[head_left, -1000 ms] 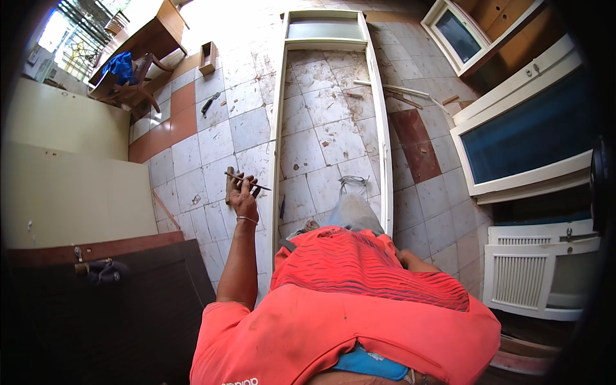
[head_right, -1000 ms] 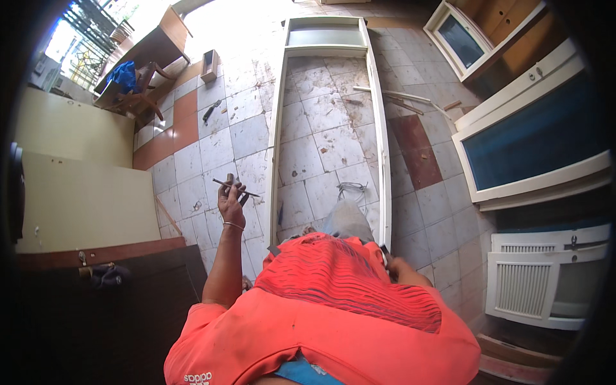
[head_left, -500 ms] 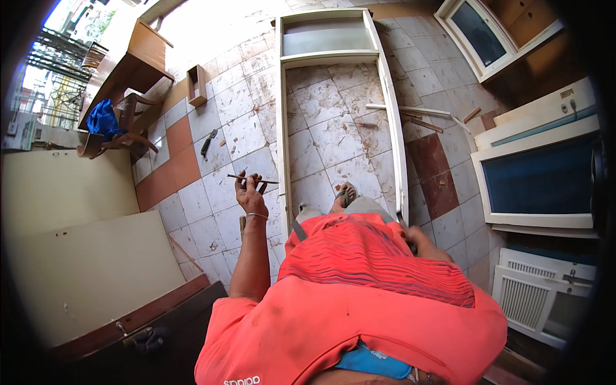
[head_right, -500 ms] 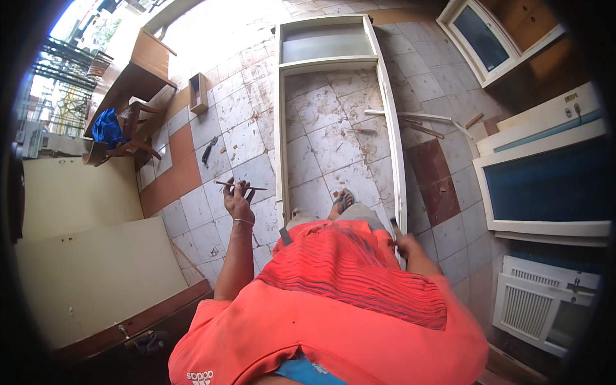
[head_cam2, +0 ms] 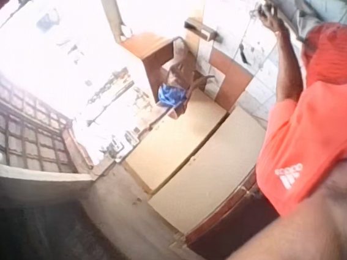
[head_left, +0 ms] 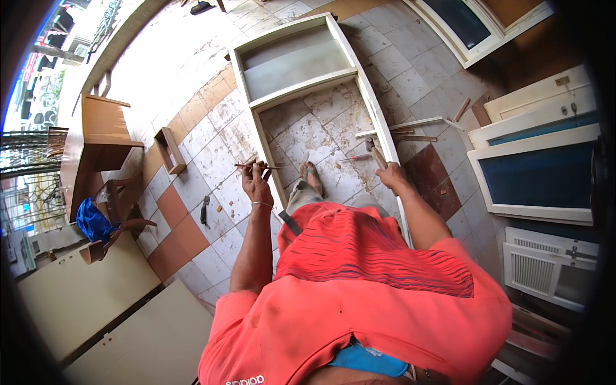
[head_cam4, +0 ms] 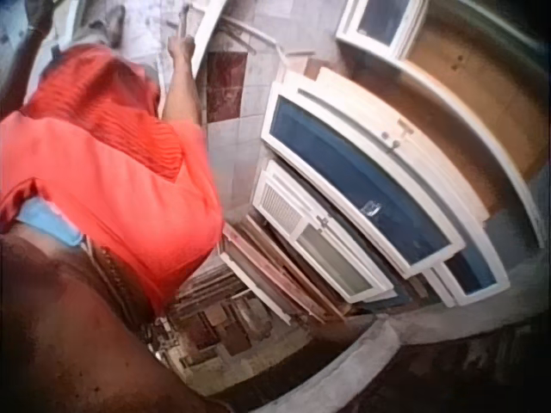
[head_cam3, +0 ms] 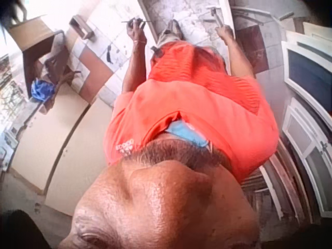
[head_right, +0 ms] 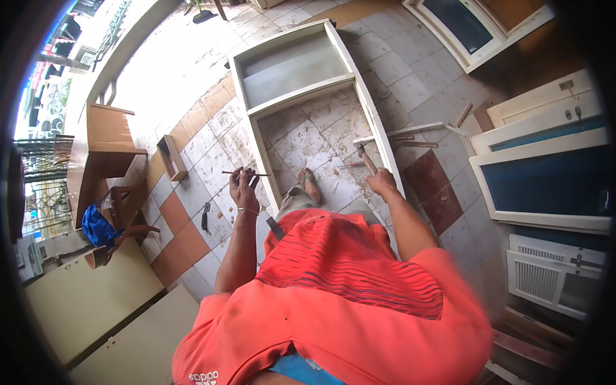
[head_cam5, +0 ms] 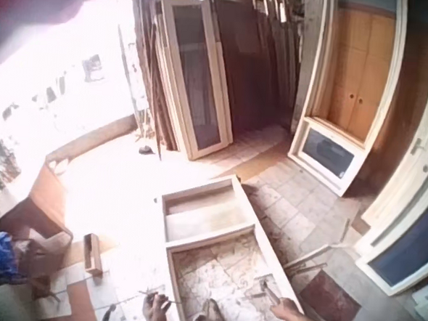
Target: The person repairs a wooden frame by positioning thin wooden strips along the edges and hammering them into place. They move the frame to reach different sections and continue hammering.
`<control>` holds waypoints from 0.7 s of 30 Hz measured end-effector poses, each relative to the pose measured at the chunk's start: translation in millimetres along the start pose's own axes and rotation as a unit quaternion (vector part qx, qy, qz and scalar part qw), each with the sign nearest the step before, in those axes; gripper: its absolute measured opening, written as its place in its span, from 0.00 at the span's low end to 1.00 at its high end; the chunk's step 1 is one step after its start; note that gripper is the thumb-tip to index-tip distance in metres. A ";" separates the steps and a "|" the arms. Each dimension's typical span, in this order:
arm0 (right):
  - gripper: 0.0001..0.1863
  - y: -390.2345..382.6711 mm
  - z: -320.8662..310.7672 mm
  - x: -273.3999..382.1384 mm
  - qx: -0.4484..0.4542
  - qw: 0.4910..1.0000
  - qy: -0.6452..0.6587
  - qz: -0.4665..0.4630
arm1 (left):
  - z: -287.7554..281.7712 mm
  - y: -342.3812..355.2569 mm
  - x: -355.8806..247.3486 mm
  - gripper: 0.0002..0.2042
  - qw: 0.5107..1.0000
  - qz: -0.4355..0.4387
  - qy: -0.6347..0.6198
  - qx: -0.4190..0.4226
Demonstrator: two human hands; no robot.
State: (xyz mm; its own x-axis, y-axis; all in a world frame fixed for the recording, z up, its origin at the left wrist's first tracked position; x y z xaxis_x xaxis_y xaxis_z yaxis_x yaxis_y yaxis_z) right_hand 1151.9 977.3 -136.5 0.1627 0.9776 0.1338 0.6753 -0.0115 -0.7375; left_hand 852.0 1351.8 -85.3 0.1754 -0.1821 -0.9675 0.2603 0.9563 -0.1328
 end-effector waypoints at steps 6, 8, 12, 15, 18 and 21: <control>0.25 46.8 8.3 -17.8 0.028 0.989 0.125 0.079 | 170.2 134.8 34.8 0.08 0.985 -0.037 0.063 0.158; 0.23 47.9 -4.8 6.3 0.054 0.977 0.178 0.107 | 218.3 176.9 45.3 0.07 0.977 0.009 0.098 0.190; 0.22 101.5 -28.3 31.4 0.038 0.962 0.248 0.105 | 325.1 236.1 87.8 0.11 0.953 0.043 0.162 0.253; 0.21 148.7 -66.5 84.8 0.013 0.955 0.291 0.056 | 387.2 273.0 131.5 0.12 0.937 0.022 0.216 0.273; 0.19 211.8 -101.1 137.9 0.033 0.931 0.361 0.040 | 446.2 305.4 178.0 0.11 0.932 0.022 0.237 0.275; 0.21 284.3 -119.2 173.0 0.026 0.924 0.378 0.044 | 501.1 337.8 235.9 0.11 0.930 0.044 0.221 0.289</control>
State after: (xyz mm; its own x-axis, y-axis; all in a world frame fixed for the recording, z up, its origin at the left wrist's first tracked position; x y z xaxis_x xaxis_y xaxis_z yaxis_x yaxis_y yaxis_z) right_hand 1457.7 1118.1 -244.2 0.6848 0.5461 0.4825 0.6036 -0.0540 -0.7955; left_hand 1457.0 1517.3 -250.5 -0.1550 0.1253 -0.9799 0.7534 0.6566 -0.0352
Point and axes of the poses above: each hand's wrist, its own y-axis towards the middle knuckle, its own z-axis out of the palm, x = y × z, the point moved 9 cm from there along y, towards the middle knuckle, and after that the axes turned 12 degrees about z, right-handed, at the moved point
